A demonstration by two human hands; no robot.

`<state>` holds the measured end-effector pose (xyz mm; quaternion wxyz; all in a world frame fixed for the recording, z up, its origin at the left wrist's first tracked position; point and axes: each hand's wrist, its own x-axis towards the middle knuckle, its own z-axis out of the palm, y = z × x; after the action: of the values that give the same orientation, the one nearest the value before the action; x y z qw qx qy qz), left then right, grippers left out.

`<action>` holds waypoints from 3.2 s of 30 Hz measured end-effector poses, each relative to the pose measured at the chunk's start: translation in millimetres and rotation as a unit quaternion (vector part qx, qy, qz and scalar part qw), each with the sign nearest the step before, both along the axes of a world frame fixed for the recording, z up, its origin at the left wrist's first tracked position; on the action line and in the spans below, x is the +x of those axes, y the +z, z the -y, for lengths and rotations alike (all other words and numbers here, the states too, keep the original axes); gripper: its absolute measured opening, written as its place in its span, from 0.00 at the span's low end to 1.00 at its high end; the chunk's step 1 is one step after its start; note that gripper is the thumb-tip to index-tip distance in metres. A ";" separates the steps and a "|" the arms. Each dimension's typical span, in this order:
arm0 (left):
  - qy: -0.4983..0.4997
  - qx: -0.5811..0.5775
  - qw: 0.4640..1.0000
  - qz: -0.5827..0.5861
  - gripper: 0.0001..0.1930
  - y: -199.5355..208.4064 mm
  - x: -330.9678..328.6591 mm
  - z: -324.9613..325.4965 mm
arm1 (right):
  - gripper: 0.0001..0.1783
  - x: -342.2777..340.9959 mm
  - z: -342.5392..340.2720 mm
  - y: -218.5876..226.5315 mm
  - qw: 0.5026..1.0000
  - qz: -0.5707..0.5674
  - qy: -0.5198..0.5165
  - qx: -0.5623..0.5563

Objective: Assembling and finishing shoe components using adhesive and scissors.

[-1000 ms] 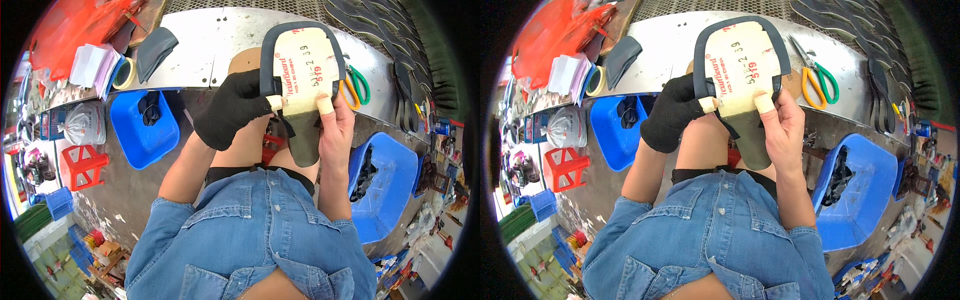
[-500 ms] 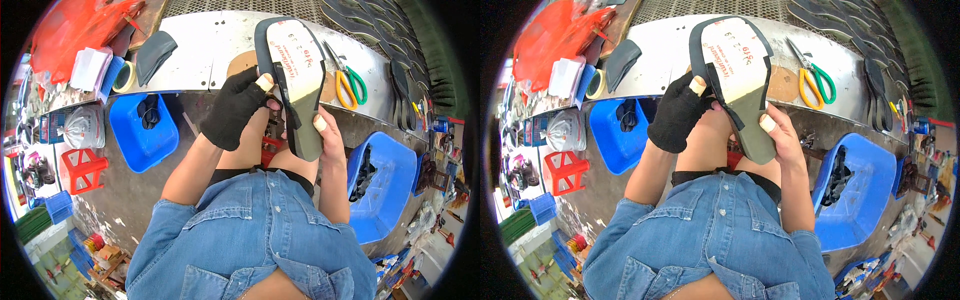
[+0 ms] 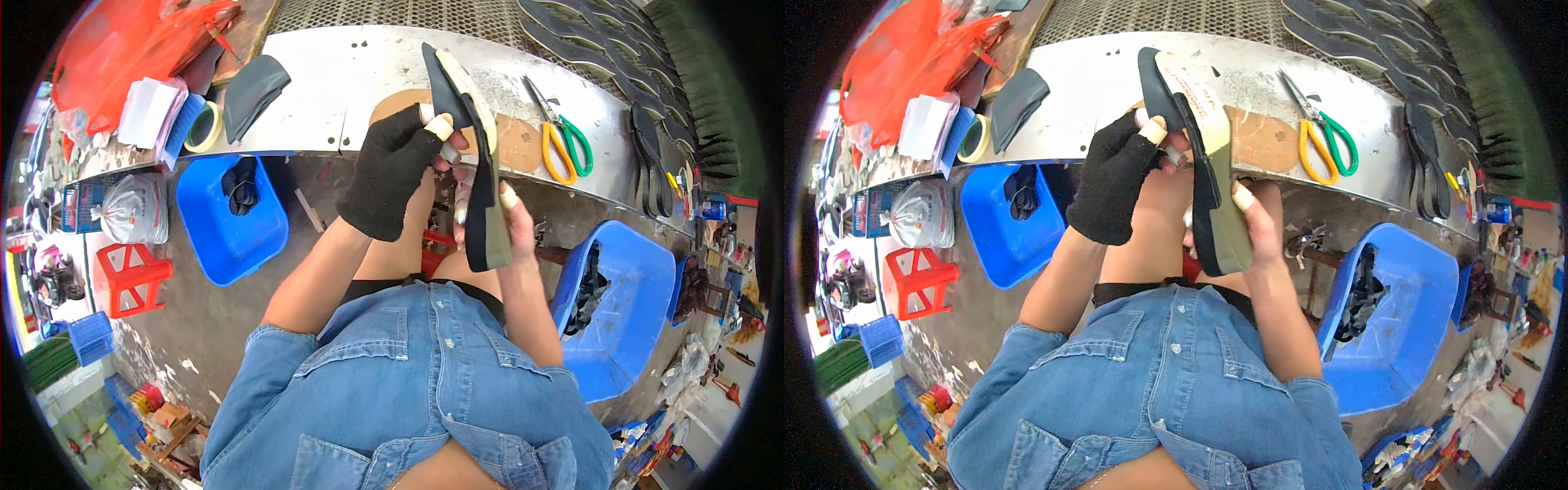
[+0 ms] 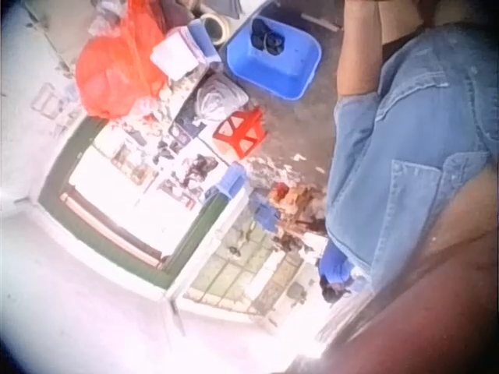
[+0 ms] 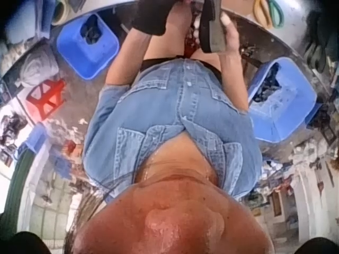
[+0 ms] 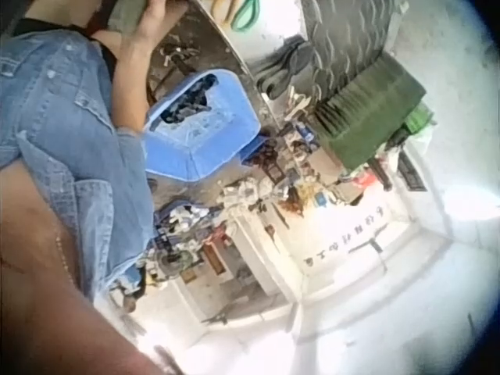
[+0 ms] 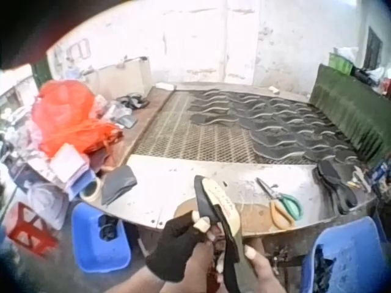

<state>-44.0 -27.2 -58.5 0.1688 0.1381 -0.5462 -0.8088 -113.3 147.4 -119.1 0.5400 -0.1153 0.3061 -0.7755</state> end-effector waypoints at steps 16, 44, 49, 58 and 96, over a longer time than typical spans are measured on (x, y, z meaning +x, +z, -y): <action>-0.034 0.199 0.979 -0.025 0.18 -30.1 -25.2 -2.9 | 0.40 26.9 14.2 7.4 0.929 0.278 0.112 -0.218; -0.134 -0.080 0.984 0.083 0.24 -12.1 -12.9 8.3 | 0.06 -54.7 12.9 54.0 0.690 -0.654 -0.256 0.176; -0.086 -0.067 0.993 -0.035 0.25 -31.4 -23.5 -3.7 | 0.08 -54.0 15.4 59.1 0.702 -0.636 -0.248 0.202; 0.030 -0.048 0.997 -0.060 0.23 -47.4 -29.5 -13.5 | 0.20 -47.2 25.9 53.2 0.857 -0.428 -0.258 0.127; -0.196 0.137 0.969 0.062 0.25 -51.8 16.2 -25.9 | 0.24 -153.4 10.3 55.3 0.900 -0.420 -0.088 0.080</action>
<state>-27.8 -1.3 -110.3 -0.0476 0.1004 -0.4562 -0.8829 -266.8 137.1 -63.8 0.2979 -0.3591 0.5748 -0.6723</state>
